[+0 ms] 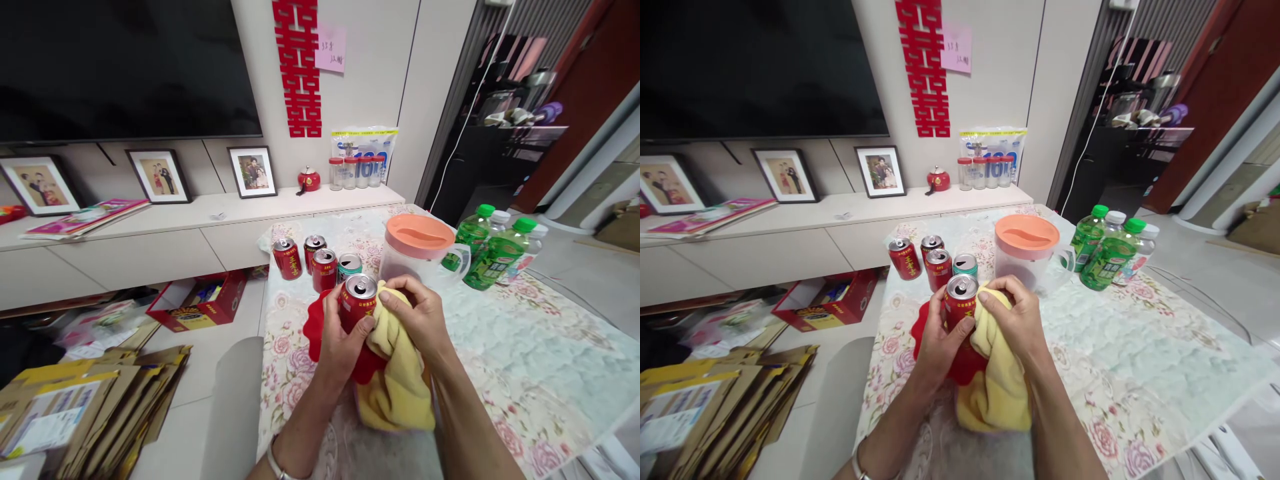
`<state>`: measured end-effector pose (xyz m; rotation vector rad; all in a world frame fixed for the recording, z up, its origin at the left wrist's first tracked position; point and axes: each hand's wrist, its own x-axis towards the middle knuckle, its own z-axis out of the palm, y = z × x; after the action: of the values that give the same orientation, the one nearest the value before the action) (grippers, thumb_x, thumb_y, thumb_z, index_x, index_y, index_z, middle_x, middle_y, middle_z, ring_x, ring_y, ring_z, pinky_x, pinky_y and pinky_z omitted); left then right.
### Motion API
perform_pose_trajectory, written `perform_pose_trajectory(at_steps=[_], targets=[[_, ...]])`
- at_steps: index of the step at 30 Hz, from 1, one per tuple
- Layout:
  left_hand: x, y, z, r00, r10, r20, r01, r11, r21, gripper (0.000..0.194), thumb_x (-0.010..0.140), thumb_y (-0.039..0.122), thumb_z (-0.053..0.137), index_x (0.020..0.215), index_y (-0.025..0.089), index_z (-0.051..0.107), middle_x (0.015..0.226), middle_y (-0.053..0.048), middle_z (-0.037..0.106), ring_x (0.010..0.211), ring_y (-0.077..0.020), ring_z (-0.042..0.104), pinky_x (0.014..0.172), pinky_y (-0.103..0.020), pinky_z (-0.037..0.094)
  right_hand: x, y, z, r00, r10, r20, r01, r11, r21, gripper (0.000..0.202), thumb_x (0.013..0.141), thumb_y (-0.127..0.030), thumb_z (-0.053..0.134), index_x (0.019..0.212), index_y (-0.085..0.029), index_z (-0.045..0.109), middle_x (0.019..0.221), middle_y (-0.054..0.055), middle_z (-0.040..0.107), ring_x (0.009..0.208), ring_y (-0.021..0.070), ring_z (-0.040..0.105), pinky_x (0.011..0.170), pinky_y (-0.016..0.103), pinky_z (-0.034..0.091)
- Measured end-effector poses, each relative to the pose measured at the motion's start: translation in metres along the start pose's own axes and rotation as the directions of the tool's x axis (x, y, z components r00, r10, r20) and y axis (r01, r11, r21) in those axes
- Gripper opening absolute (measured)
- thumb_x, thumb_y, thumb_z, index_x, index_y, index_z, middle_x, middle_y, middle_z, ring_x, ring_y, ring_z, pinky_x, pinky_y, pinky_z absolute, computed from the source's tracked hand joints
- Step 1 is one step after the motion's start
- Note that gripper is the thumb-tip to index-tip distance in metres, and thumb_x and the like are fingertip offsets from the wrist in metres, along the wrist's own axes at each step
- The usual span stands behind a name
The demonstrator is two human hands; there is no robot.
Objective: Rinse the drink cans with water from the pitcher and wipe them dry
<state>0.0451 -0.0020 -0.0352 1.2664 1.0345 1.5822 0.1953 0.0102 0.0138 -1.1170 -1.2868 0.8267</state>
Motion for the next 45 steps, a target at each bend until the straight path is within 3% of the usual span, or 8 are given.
perform_pose_trajectory(at_steps=[7, 11, 16, 21, 24, 35, 41, 45], targets=[[0.003, 0.006, -0.002, 0.998, -0.067, -0.017, 0.067, 0.997, -0.030, 0.068, 0.078, 0.041, 0.083, 0.135, 0.026, 0.050, 0.142, -0.010, 0.062, 0.133, -0.0300, 0.060, 0.113, -0.046, 0.048, -0.001, -0.003, 0.003, 0.946, -0.309, 0.095, 0.320, 0.937, -0.143, 0.008, 0.085, -0.031, 0.079, 0.082, -0.024, 0.075, 0.086, 0.002, 0.068, 0.082, 0.0181, 0.064, 0.076, 0.032, 0.050], [0.003, 0.008, -0.002, 0.997, -0.080, -0.023, 0.078, 0.995, -0.056, 0.070, 0.077, 0.045, 0.085, 0.134, 0.026, 0.049, 0.141, -0.011, 0.062, 0.132, -0.0295, 0.061, 0.112, -0.046, 0.048, -0.002, -0.007, 0.007, 0.912, -0.377, 0.164, 0.401, 0.903, -0.153, 0.007, 0.085, -0.033, 0.080, 0.085, -0.026, 0.078, 0.086, 0.004, 0.069, 0.082, 0.0206, 0.065, 0.075, 0.035, 0.052], [0.002, 0.011, 0.001, 0.988, -0.154, 0.032, 0.157, 0.969, -0.193, 0.072, 0.076, 0.042, 0.086, 0.134, 0.028, 0.046, 0.138, -0.010, 0.067, 0.127, -0.0286, 0.066, 0.107, -0.044, 0.053, -0.003, -0.007, 0.006, 0.955, -0.284, 0.090, 0.295, 0.943, -0.154, 0.012, 0.086, -0.035, 0.077, 0.083, -0.025, 0.073, 0.089, 0.004, 0.068, 0.085, 0.0210, 0.064, 0.081, 0.035, 0.051], [0.000, 0.009, 0.001, 0.987, -0.152, 0.060, 0.163, 0.951, -0.262, 0.073, 0.076, 0.040, 0.087, 0.136, 0.028, 0.047, 0.140, -0.010, 0.065, 0.130, -0.0290, 0.064, 0.110, -0.045, 0.051, 0.000, 0.003, 0.006, 0.999, 0.002, 0.037, -0.002, 1.000, 0.016, 0.022, 0.086, -0.044, 0.074, 0.088, -0.023, 0.066, 0.085, 0.001, 0.066, 0.078, 0.0184, 0.059, 0.070, 0.030, 0.048], [-0.001, 0.008, 0.000, 0.989, -0.138, 0.057, 0.148, 0.945, -0.292, 0.075, 0.078, 0.039, 0.086, 0.139, 0.029, 0.045, 0.143, -0.010, 0.064, 0.133, -0.0293, 0.062, 0.113, -0.046, 0.049, 0.004, 0.010, 0.008, 0.994, 0.075, 0.077, -0.079, 0.995, 0.060, 0.028, 0.087, -0.050, 0.071, 0.089, -0.022, 0.064, 0.081, 0.000, 0.064, 0.073, 0.0170, 0.057, 0.065, 0.028, 0.046], [0.004, 0.007, 0.000, 0.992, -0.117, -0.042, 0.097, 0.940, -0.327, 0.069, 0.078, 0.049, 0.084, 0.130, 0.029, 0.045, 0.132, -0.009, 0.067, 0.130, -0.0312, 0.064, 0.109, -0.047, 0.052, 0.005, 0.015, 0.011, 0.973, 0.068, 0.220, -0.016, 0.973, -0.231, 0.025, 0.091, -0.041, 0.060, 0.076, -0.021, 0.061, 0.075, -0.001, 0.063, 0.073, 0.0171, 0.056, 0.069, 0.029, 0.043], [0.003, 0.013, -0.002, 0.988, -0.135, -0.070, 0.128, 0.986, -0.104, 0.061, 0.082, 0.051, 0.080, 0.127, 0.027, 0.046, 0.132, -0.010, 0.065, 0.130, -0.0303, 0.062, 0.109, -0.047, 0.050, -0.001, 0.004, 0.010, 0.981, 0.019, 0.192, 0.009, 0.990, -0.142, 0.022, 0.087, -0.043, 0.071, 0.086, -0.022, 0.067, 0.080, 0.000, 0.066, 0.075, 0.0176, 0.059, 0.069, 0.029, 0.046], [0.001, 0.019, -0.001, 0.991, -0.129, -0.030, 0.128, 0.991, -0.034, 0.064, 0.081, 0.058, 0.078, 0.127, 0.026, 0.047, 0.137, -0.012, 0.063, 0.130, -0.0316, 0.062, 0.109, -0.046, 0.050, -0.006, -0.003, 0.015, 0.981, -0.181, 0.065, 0.185, 0.981, -0.062, 0.017, 0.084, -0.037, 0.076, 0.087, -0.023, 0.067, 0.088, 0.002, 0.066, 0.082, 0.0192, 0.062, 0.076, 0.031, 0.048]])
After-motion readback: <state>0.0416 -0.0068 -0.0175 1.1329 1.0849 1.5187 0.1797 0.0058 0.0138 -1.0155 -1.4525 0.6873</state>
